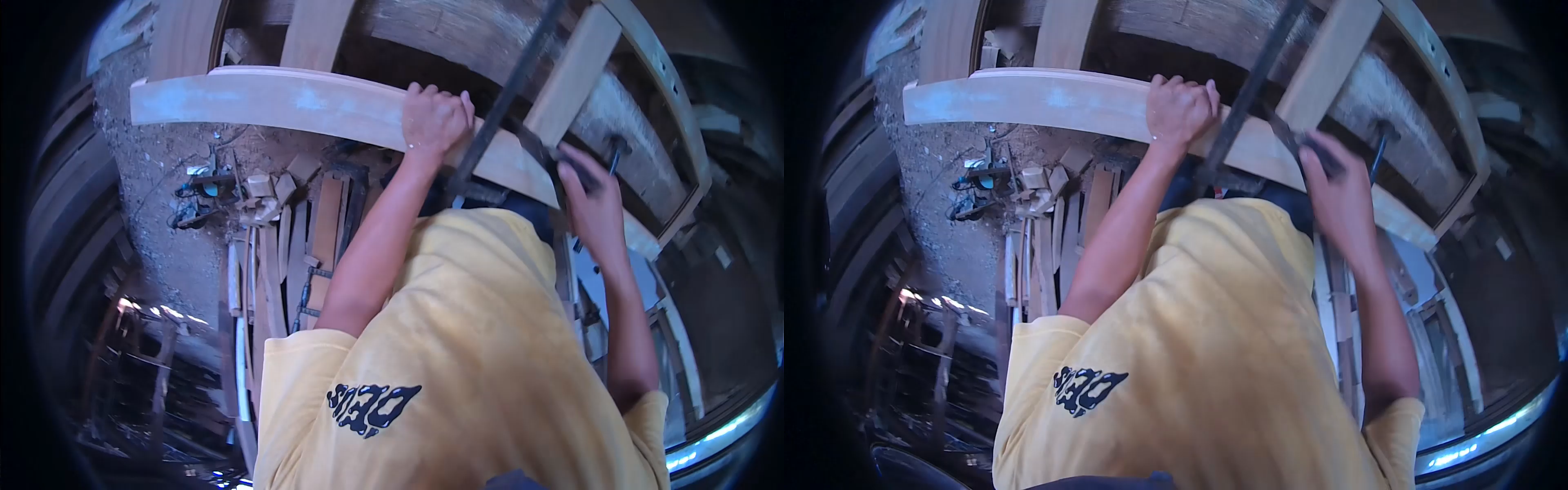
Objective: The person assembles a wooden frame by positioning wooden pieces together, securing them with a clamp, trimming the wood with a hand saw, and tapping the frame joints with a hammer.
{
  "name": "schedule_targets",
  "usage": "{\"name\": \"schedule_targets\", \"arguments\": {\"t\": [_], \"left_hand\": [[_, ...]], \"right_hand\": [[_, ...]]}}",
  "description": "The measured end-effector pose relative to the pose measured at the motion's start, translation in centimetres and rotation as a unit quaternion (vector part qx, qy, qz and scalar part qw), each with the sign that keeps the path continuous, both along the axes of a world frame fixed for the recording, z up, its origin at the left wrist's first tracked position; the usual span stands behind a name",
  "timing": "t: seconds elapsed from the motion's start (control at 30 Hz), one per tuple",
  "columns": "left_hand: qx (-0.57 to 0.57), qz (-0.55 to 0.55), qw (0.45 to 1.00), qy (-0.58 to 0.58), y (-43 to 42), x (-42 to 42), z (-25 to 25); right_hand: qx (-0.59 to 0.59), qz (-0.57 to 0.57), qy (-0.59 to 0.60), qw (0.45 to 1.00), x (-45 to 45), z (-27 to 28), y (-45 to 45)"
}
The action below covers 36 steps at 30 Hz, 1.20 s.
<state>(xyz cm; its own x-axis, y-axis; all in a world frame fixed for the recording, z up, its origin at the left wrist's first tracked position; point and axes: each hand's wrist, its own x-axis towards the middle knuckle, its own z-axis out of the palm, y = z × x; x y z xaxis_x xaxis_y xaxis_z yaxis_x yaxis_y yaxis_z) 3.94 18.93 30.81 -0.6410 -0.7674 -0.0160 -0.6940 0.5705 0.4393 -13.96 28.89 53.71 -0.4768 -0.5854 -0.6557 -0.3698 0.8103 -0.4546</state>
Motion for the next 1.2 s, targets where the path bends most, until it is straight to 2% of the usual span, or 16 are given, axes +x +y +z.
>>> {"name": "schedule_targets", "arguments": {"t": [0.03,0.07,0.13,0.2,0.27,0.33,0.43,0.5,0.6,0.67,0.77,0.8,1.03,1.07,1.13,1.2], "left_hand": [[-0.001,0.000,1.000,0.008,-0.2,0.0,-0.4],[0.003,-0.006,1.000,0.014,-0.3,0.1,-0.9],[0.011,0.000,1.000,0.021,-0.3,0.1,-0.7],[0.014,0.012,0.999,0.032,0.1,0.1,-0.7],[0.023,0.011,0.999,0.040,-0.1,0.1,-0.7],[0.016,0.023,0.999,0.044,-0.7,0.0,-1.1],[0.023,0.034,0.997,0.058,-0.6,-0.1,-0.7],[0.035,0.023,0.998,0.043,0.2,0.0,-1.1],[0.037,0.023,0.997,0.056,0.2,-0.4,-1.1],[0.015,0.031,0.998,0.060,0.0,-0.1,-1.1],[0.022,0.015,0.999,0.046,-0.2,0.1,-1.1],[0.010,0.018,0.999,0.036,0.0,0.0,-1.1],[-0.007,0.004,1.000,0.023,-0.2,0.1,-0.6],[-0.022,0.004,0.999,0.030,0.0,0.0,-1.2],[-0.043,0.014,0.999,0.029,-0.6,-0.1,-1.9],[-0.047,0.011,0.998,0.040,0.4,0.2,-1.5]], "right_hand": [[-0.011,0.029,0.013,0.999,0.0,0.8,0.3],[0.048,-0.057,-0.026,0.997,0.3,5.1,-1.7],[0.118,-0.149,-0.056,0.980,0.6,7.2,-3.1],[0.140,-0.114,-0.052,0.982,0.0,3.4,-4.0],[0.124,-0.064,-0.049,0.989,-0.6,-4.6,-4.1],[0.141,-0.111,-0.127,0.976,-1.5,-7.0,-5.5],[0.138,-0.133,-0.118,0.974,-0.5,-3.1,-4.6],[0.156,-0.158,-0.131,0.966,-1.2,2.7,-6.5],[0.188,-0.129,-0.062,0.972,-1.3,7.9,-7.2],[0.151,-0.118,-0.090,0.977,-1.4,5.3,-8.3],[0.145,-0.084,-0.112,0.979,-1.0,-3.3,-6.4],[0.143,-0.117,-0.150,0.971,-1.5,-3.8,-6.6],[0.094,-0.163,-0.143,0.972,0.4,-1.2,-2.4],[0.088,-0.179,-0.161,0.967,0.2,-0.8,-2.7],[0.074,-0.075,-0.105,0.989,-0.3,7.9,-6.7],[0.051,0.005,0.034,0.998,-1.2,14.7,-6.1]]}}
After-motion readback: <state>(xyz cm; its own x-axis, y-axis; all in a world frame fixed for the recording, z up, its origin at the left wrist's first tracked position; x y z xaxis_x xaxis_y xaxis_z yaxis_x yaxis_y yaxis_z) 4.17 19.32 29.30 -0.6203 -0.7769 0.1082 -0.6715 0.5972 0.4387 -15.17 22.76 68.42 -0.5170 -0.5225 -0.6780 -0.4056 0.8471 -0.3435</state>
